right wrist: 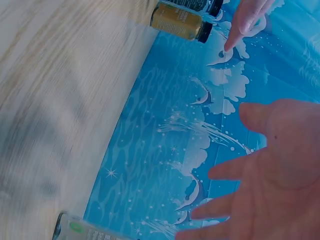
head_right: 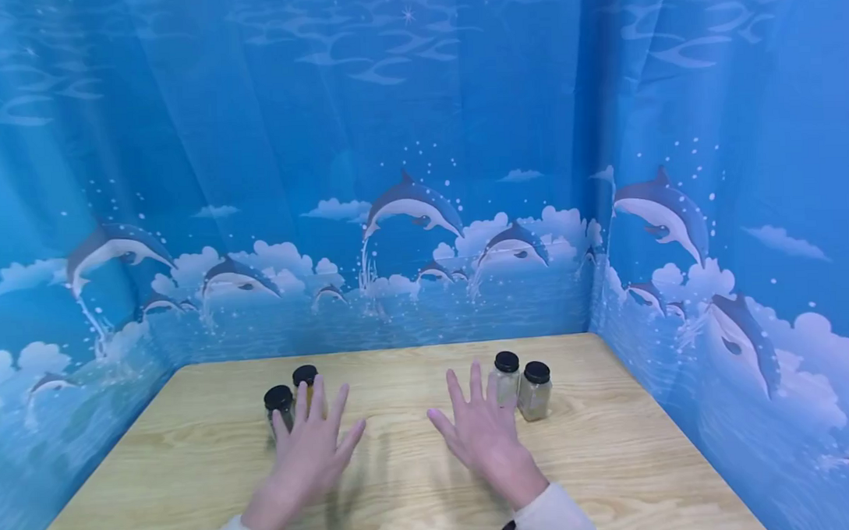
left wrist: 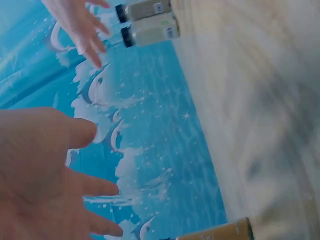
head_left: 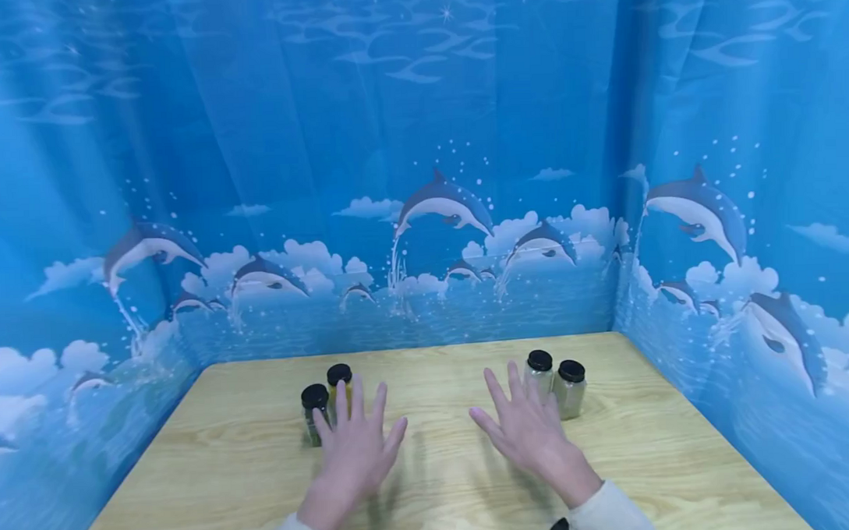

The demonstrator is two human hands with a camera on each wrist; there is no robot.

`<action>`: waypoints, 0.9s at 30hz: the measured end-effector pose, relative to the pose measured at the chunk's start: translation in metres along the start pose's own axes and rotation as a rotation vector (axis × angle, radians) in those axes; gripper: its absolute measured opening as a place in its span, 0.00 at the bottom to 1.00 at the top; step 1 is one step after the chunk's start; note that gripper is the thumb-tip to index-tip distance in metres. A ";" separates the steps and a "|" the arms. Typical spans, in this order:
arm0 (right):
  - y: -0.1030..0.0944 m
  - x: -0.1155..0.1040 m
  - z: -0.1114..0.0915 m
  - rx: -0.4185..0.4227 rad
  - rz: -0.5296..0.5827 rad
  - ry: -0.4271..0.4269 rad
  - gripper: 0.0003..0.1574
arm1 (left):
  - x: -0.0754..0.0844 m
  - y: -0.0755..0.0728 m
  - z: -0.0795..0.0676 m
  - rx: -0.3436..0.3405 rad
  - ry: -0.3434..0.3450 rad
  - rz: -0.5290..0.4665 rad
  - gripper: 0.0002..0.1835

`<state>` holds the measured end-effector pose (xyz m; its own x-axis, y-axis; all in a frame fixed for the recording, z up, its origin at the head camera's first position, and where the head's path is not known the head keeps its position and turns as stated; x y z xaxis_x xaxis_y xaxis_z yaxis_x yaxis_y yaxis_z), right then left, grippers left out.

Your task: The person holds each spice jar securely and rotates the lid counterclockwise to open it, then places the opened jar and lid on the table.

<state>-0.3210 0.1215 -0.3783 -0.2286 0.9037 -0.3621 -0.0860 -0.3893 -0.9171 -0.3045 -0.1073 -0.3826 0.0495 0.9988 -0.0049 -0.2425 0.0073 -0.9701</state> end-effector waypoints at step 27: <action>0.018 -0.050 0.031 -0.289 0.332 -0.339 0.23 | -0.082 -0.001 0.010 -0.321 0.144 -0.492 0.26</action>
<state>-0.3414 0.0633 -0.3714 -0.5016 0.6141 -0.6093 0.3028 -0.5351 -0.7886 -0.3179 -0.1885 -0.3789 0.2177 0.8651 0.4519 0.1452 0.4291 -0.8915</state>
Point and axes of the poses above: each hand's wrist, its own z-axis towards the middle knuckle, its own y-axis out of the palm, x = y × z, the point moved 8 cm from there along z, towards the middle knuckle, and after that the axes turned 11 degrees about z, right-handed, at the moved point
